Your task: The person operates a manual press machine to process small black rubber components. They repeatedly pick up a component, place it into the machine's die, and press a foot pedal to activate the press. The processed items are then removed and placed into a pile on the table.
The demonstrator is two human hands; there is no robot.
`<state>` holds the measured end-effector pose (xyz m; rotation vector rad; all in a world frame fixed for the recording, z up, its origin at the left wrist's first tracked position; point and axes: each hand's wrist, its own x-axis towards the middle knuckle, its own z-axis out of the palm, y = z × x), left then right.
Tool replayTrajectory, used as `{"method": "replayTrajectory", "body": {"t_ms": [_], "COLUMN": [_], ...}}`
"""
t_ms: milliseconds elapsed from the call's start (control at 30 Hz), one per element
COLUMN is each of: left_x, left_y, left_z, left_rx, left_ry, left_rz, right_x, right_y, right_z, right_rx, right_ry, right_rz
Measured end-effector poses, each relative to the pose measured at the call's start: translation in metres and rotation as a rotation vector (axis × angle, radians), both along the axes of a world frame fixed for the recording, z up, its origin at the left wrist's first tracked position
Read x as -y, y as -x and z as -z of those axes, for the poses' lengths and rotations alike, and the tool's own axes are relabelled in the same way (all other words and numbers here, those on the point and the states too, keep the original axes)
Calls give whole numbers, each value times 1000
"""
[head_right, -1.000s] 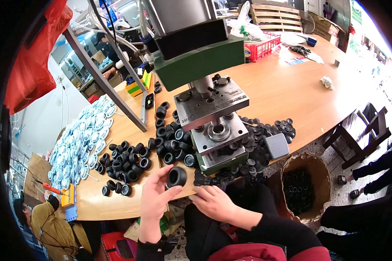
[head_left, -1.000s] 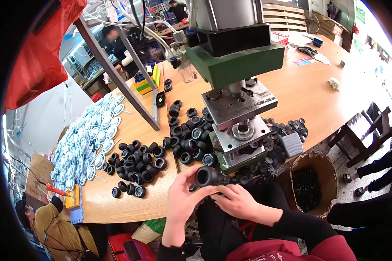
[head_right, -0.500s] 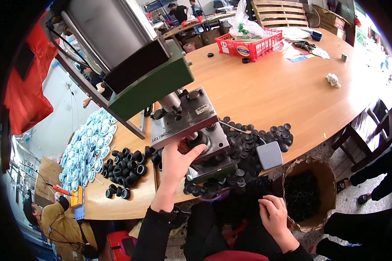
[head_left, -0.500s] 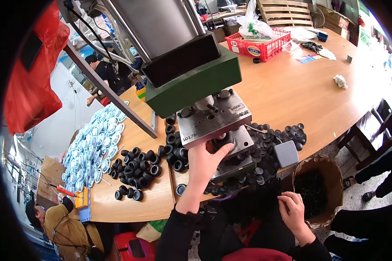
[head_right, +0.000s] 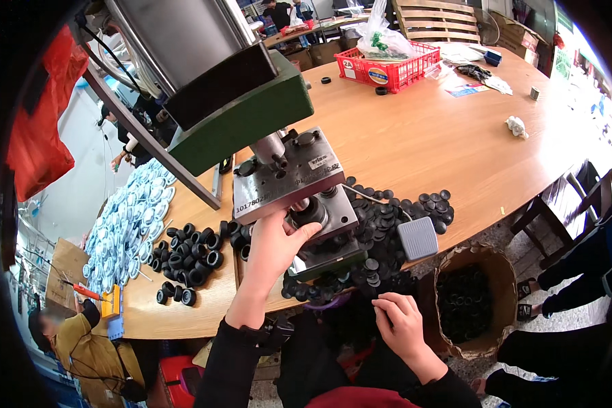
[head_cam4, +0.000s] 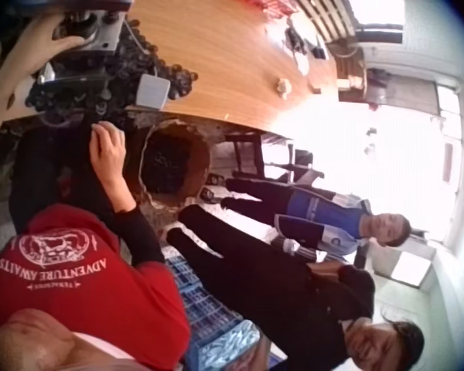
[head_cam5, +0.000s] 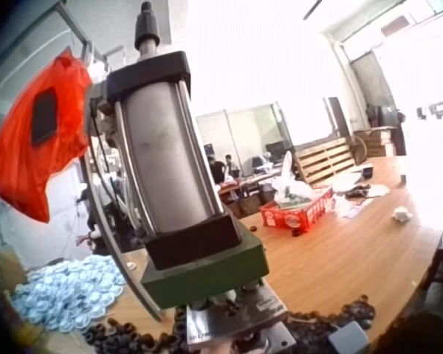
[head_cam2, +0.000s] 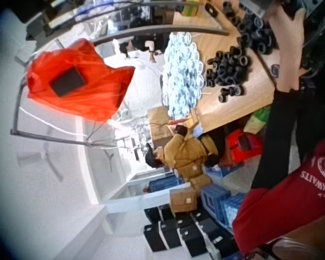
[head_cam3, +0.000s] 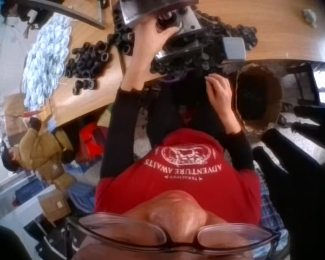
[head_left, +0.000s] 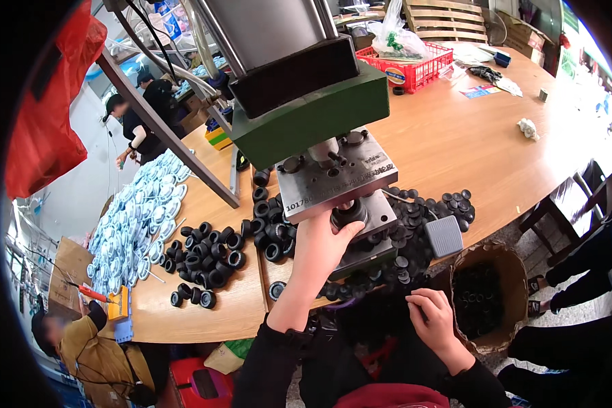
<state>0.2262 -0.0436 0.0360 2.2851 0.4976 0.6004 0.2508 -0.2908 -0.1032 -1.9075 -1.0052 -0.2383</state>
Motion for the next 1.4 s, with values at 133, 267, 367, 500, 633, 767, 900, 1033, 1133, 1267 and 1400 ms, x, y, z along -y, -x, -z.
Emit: {"method": "replayTrajectory", "body": {"t_ms": [133, 267, 367, 500, 633, 767, 900, 1033, 1133, 1267, 1400], "left_x": [1, -2, 0, 12, 15, 21, 18, 16, 20, 16, 29], "left_y": [0, -2, -2, 15, 95, 207, 256, 275, 281, 268, 287], "left_z": [2, 23, 25, 29, -7, -134, -187, -193, -172, -163, -181], "left_rx": [-19, 162, 211, 286, 356, 540, 593, 598, 777, 922, 635], "left_ry": [74, -112, -125, -20, 85, 607, 442, 322, 323, 248, 347], "left_rz": [-43, -42, -49, -102, 72, 924, 1008, 931, 843, 1046, 1065], "right_x": [8, 15, 12, 18, 26, 39, 57, 43, 38, 28, 24], "right_y": [2, -9, -20, -26, -22, -26, -37, -18, -14, -6, 4], "right_z": [0, 0, -15, -29, -17, -1, 4, -16, -7, -6, -17], "right_rx": [3, 14, 50, 80, -78, -131, 18, 12, 34, 1, -32], "right_ry": [19, 27, 8, -5, -23, 1, 19, 92, 91, 149, 140], "right_rz": [39, 64, 87, 128, 165, 204, 245, 197, 146, 141, 129]}}
